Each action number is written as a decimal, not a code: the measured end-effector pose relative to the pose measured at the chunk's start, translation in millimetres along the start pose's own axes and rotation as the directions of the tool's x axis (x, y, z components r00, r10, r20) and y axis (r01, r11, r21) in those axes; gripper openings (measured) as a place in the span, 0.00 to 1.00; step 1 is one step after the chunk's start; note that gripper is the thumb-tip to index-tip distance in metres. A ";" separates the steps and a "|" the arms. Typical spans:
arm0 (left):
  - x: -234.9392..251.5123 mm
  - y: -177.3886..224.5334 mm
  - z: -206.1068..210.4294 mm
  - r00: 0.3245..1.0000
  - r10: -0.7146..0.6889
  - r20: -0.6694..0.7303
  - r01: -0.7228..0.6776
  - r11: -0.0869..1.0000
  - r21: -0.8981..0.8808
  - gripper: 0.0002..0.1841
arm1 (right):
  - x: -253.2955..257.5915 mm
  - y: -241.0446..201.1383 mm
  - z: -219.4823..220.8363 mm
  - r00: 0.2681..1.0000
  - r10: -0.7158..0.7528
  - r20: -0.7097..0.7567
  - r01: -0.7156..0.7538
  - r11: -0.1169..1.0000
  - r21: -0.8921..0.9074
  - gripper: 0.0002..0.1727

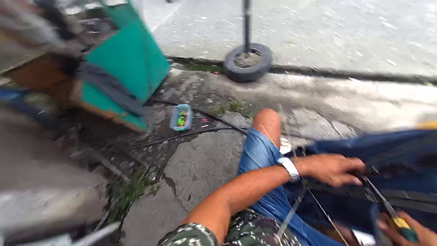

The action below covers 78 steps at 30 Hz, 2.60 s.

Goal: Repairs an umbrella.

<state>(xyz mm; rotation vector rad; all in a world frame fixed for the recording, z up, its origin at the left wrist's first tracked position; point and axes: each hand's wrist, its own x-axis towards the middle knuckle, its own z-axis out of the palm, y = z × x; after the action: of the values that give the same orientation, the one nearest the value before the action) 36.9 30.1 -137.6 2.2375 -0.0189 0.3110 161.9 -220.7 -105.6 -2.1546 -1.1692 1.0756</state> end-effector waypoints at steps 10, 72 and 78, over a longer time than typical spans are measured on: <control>9.9 -35.5 9.5 0.993 -0.024 0.118 0.036 0.994 -0.104 0.20 | 11.7 -5.1 -9.7 0.986 0.163 -0.037 -0.167 0.975 -0.145 0.10; 9.0 -34.7 13.4 0.972 0.170 0.165 -0.155 0.983 -0.099 0.19 | -15.3 -0.6 -1.3 0.970 -0.074 -0.230 -0.088 0.780 -0.619 0.13; 15.9 -30.9 13.7 0.961 0.180 0.210 -0.165 0.982 -0.087 0.18 | -17.7 2.8 -11.6 0.950 -0.177 -0.255 -0.074 0.669 -0.740 0.11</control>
<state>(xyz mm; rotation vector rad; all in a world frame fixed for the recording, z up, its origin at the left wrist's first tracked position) 59.0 40.8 -165.8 2.1953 -0.3388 0.1549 166.8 -237.5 -93.4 -2.7194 -1.6963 0.1657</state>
